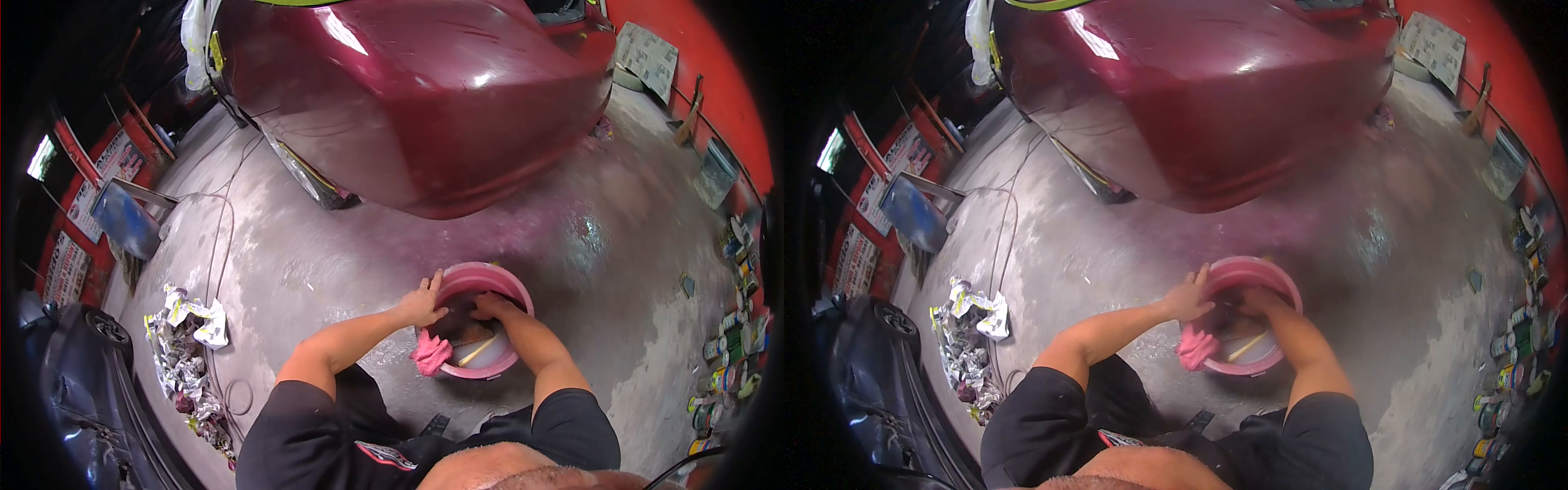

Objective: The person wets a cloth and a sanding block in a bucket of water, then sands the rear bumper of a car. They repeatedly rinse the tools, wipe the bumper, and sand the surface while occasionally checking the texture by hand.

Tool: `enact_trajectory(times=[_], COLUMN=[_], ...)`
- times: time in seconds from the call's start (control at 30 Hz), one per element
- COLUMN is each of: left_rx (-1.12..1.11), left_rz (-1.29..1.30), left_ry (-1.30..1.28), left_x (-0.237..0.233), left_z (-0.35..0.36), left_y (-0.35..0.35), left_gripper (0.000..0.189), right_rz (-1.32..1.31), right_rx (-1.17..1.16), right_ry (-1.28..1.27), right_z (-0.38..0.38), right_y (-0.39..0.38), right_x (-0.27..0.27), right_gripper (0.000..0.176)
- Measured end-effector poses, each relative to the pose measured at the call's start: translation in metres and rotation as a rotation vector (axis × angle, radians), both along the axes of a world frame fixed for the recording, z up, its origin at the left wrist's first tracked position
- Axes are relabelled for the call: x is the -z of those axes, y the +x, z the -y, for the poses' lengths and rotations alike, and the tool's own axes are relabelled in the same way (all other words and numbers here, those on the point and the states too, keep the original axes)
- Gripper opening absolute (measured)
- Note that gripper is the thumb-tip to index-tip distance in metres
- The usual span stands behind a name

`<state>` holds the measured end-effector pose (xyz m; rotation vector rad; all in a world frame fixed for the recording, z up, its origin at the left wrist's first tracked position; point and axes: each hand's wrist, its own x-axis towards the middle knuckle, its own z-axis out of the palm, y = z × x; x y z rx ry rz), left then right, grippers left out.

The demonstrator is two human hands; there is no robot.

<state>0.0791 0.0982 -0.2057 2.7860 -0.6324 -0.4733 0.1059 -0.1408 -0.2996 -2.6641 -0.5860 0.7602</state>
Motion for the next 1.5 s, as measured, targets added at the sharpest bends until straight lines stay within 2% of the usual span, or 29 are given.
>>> enact_trajectory(times=[0.07, 0.13, 0.33, 0.67, 0.73, 0.93, 1.03, 1.13, 1.23, 1.37, 1.5], left_rx=[-0.003, 0.001, 0.015, 0.004, 0.007, 0.045, 0.032, 0.111, 0.131, 0.034, 0.010], left_rz=[-0.002, -0.005, -0.039, -0.064, -0.072, 0.025, 0.024, 0.101, 0.130, 0.067, 0.053], left_ry=[0.002, 0.006, -0.028, -0.007, 0.015, -0.013, -0.021, -0.018, -0.001, -0.004, -0.007], left_x=[-0.001, -0.003, -0.006, -0.001, 0.000, 0.016, 0.024, 0.052, 0.051, 0.017, 0.011], left_z=[0.000, 0.001, 0.000, 0.003, 0.003, -0.001, -0.003, -0.012, -0.011, 0.000, 0.003], left_y=[0.000, 0.000, -0.001, 0.002, 0.003, 0.006, 0.007, 0.017, 0.017, 0.003, 0.002], left_gripper=[0.105, 0.104, 0.104, 0.105, 0.104, 0.107, 0.107, 0.107, 0.108, 0.109, 0.109], right_rz=[0.028, -0.052, -0.057, -0.011, -0.032, 0.003, 0.077, 0.078, 0.025, 0.015, 0.012], right_rx=[0.000, -0.012, 0.033, 0.032, 0.032, 0.009, 0.023, 0.029, 0.045, 0.032, 0.023], right_ry=[-0.013, -0.101, -0.052, 0.046, -0.082, -0.007, 0.056, -0.035, -0.072, -0.086, -0.076], right_z=[-0.002, -0.002, -0.003, 0.005, 0.000, 0.004, 0.006, 0.000, -0.001, -0.003, -0.003], right_y=[0.002, 0.006, -0.002, 0.003, 0.007, 0.002, 0.013, 0.005, 0.004, 0.008, 0.006], right_x=[0.000, 0.003, -0.014, 0.022, 0.028, 0.021, 0.068, 0.038, 0.027, 0.030, 0.026], right_gripper=[0.060, 0.059, 0.058, 0.056, 0.057, 0.056, 0.054, 0.054, 0.055, 0.055, 0.056])
